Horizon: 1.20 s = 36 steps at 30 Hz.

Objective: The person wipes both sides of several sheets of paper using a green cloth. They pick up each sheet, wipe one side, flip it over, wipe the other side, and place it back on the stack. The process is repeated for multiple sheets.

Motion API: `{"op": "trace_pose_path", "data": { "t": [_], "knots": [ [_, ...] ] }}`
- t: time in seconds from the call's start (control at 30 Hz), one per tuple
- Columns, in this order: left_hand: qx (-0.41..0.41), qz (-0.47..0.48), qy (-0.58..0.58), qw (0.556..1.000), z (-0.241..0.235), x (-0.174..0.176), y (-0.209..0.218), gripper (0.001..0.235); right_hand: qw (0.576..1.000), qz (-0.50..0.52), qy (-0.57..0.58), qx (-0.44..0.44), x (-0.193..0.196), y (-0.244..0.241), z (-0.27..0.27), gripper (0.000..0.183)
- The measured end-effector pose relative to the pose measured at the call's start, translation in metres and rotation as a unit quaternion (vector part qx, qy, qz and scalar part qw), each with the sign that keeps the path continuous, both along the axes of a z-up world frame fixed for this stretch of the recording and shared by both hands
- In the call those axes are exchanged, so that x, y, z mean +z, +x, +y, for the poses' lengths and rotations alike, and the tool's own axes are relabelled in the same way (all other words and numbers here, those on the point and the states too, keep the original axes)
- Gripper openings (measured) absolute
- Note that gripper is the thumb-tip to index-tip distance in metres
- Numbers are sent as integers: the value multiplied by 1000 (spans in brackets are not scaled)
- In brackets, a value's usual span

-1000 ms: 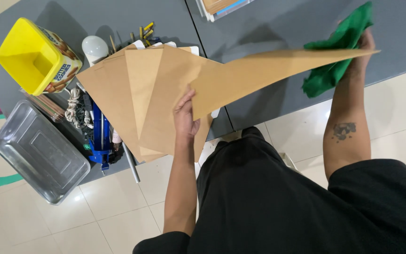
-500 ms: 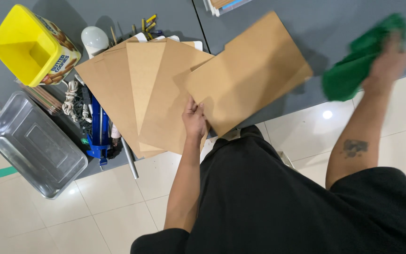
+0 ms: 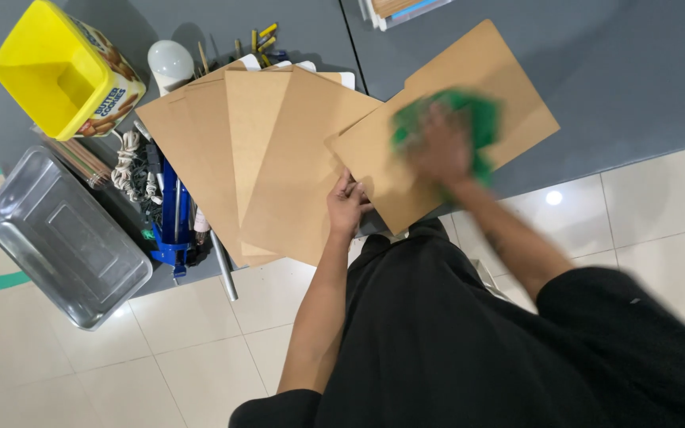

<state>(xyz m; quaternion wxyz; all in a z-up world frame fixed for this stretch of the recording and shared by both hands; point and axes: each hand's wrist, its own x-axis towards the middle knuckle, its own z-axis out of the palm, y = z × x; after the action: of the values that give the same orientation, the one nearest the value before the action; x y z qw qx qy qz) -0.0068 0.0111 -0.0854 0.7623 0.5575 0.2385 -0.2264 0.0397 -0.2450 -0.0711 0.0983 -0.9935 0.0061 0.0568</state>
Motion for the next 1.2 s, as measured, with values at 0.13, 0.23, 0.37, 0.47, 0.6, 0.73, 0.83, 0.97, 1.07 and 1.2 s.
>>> {"op": "trace_pose_path", "data": {
  "t": [0.13, 0.23, 0.37, 0.47, 0.6, 0.73, 0.83, 0.97, 1.07, 1.2],
  "knots": [
    [10, -16, -6, 1000, 3, -11, -3, 59, 985, -145, -13, -89, -24, 38, -116, 71],
    [-1, 32, 9, 999, -1, 20, 8, 59, 980, -140, 51, -131, 12, 60, -110, 56],
    [10, 49, -24, 998, 0, 17, 11, 58, 971, -164, 43, -170, 4, 41, -5, 64],
    [-1, -33, -57, 998, 16, -70, -10, 41, 983, -144, 96, -63, 7, 7, 96, 69],
    [27, -72, -103, 992, 21, -101, -17, 36, 986, -96, 109, 78, 26, 3, 128, 66],
    [15, 53, -17, 998, 3, 2, 9, 60, 998, 6, 55, 0, -33, 64, 27, 76],
    [16, 49, -1, 999, 3, 2, 7, 62, 997, -51, 13, -63, -31, 104, -66, 84],
    [15, 39, -5, 999, 6, -9, 6, 63, 979, 19, 29, -199, 27, 114, -101, 62],
    [18, 35, -22, 999, 4, -1, 5, 62, 977, -31, 9, -212, -7, 89, -68, 68],
    [17, 32, -3, 999, 2, 2, 9, 61, 983, -112, 101, -103, 52, 5, 64, 82]
  ]
}}
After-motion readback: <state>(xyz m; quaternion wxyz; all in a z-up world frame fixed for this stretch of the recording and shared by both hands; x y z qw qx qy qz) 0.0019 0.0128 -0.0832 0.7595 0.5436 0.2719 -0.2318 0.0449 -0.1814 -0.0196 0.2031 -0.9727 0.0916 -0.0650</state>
